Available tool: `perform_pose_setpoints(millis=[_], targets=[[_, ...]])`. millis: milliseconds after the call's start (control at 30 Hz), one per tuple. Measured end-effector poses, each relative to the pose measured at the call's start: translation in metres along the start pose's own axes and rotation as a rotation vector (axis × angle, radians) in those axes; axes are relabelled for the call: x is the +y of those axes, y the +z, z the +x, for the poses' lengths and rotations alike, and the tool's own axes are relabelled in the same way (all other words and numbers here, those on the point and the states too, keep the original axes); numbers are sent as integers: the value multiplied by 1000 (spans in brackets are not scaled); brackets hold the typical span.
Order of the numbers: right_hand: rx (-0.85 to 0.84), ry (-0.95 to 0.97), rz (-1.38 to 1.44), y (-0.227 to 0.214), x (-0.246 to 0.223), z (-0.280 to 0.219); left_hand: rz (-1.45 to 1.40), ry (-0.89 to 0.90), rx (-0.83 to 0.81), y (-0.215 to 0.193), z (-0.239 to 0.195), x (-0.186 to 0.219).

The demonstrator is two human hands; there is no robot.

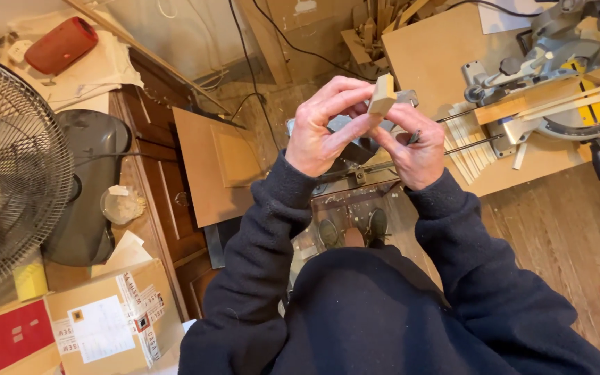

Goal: The user is cutting pieces of wood molding using a mitre chopper and a mitre saw, then checking their fit and marking them with a pencil.

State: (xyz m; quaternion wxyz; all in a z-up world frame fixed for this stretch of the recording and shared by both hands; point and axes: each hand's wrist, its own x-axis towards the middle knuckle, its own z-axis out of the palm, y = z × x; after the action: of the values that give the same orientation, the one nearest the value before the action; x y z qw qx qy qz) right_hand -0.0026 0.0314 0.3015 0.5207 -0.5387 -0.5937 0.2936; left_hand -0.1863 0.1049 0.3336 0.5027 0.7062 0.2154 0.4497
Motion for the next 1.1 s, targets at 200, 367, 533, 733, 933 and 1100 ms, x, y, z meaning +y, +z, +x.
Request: perform_pose_setpoints(millis=[200, 367, 533, 733, 933, 1100], targets=[[12, -19, -1, 1, 12, -4, 13, 1, 9, 4, 0, 2], [33, -84, -139, -13, -43, -11, -189, -25, -26, 1, 2, 16], [67, -150, -282, -19, -83, -28, -362, -122, -101, -2, 0, 40], [120, -177, -339, -23, -93, -35, -370, -103, -138, 2, 0, 42], [115, -160, -347, -23, -94, -37, -426, -136, -124, 4, -8, 40], [2, -47, -221, -25, -96, -44, -464, -167, -52, 7, -26, 32]])
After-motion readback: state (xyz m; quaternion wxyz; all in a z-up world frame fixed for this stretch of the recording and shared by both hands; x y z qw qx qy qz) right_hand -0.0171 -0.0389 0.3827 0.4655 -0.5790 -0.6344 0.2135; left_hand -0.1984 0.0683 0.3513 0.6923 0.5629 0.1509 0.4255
